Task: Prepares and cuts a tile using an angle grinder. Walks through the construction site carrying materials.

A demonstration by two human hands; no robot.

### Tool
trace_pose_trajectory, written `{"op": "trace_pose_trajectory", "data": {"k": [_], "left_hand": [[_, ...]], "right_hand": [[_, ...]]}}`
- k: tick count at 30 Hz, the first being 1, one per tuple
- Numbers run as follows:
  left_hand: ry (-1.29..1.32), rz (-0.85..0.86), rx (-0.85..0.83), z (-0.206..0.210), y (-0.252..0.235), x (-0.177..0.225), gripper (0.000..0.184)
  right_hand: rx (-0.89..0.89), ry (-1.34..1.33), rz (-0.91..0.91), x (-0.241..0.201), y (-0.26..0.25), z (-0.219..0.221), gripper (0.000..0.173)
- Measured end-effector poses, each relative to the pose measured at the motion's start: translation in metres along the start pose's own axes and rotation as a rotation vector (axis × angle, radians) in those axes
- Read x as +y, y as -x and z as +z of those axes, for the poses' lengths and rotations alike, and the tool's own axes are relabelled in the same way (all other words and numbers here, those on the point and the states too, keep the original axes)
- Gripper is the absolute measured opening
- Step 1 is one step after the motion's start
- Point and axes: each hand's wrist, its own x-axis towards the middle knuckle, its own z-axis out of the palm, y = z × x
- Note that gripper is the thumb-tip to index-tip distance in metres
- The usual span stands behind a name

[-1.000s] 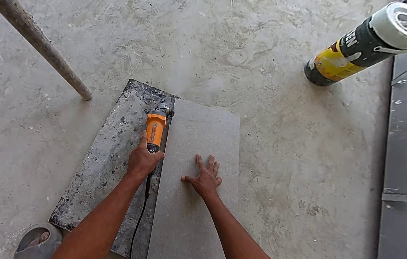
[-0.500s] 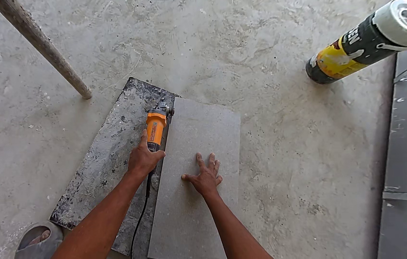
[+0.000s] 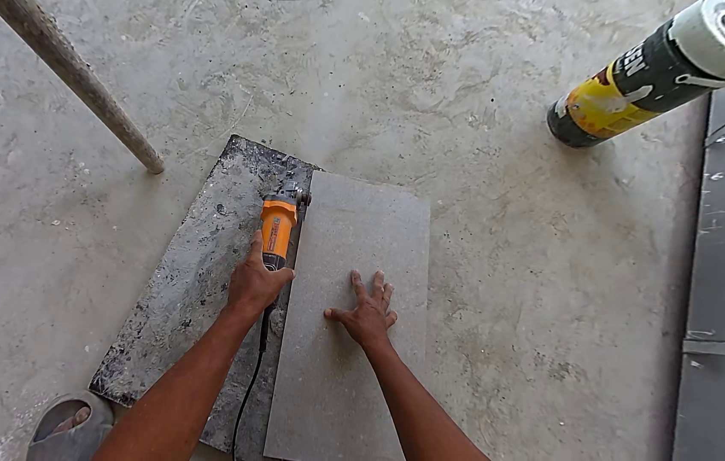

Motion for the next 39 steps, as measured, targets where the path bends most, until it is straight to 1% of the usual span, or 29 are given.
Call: {"op": "trace_pose_trajectory", "data": {"k": [8,12,16,26,39], "left_hand": [[0.015,-0.016,-0.005,0.001,0.003,-0.003,0.107],[0.089,0.001,0.015,-0.001,0.003,-0.01,0.104],[0.099,0.014,0.033,-0.005,0.01,-0.016,0.102],[0.041,0.025,0.04,-0.007,0.01,-0.001,0.1],[0.036,0.02,0.021,-0.001,0.01,-0.004,0.101]], "right_hand": [[-0.003,-0.011,-0.003,-0.001,0.0,-0.001,0.11],[-0.009,0.018,-0.007,0.001,0.0,0.0,0.11],[-0.016,0.027,0.001,0.001,-0.001,0.001,0.11],[-0.032,0.019,0.013,0.0,-0.001,0.0,0.109],[-0.009,0.007,-0.004,0.001,0.001,-0.001,0.108]]}}
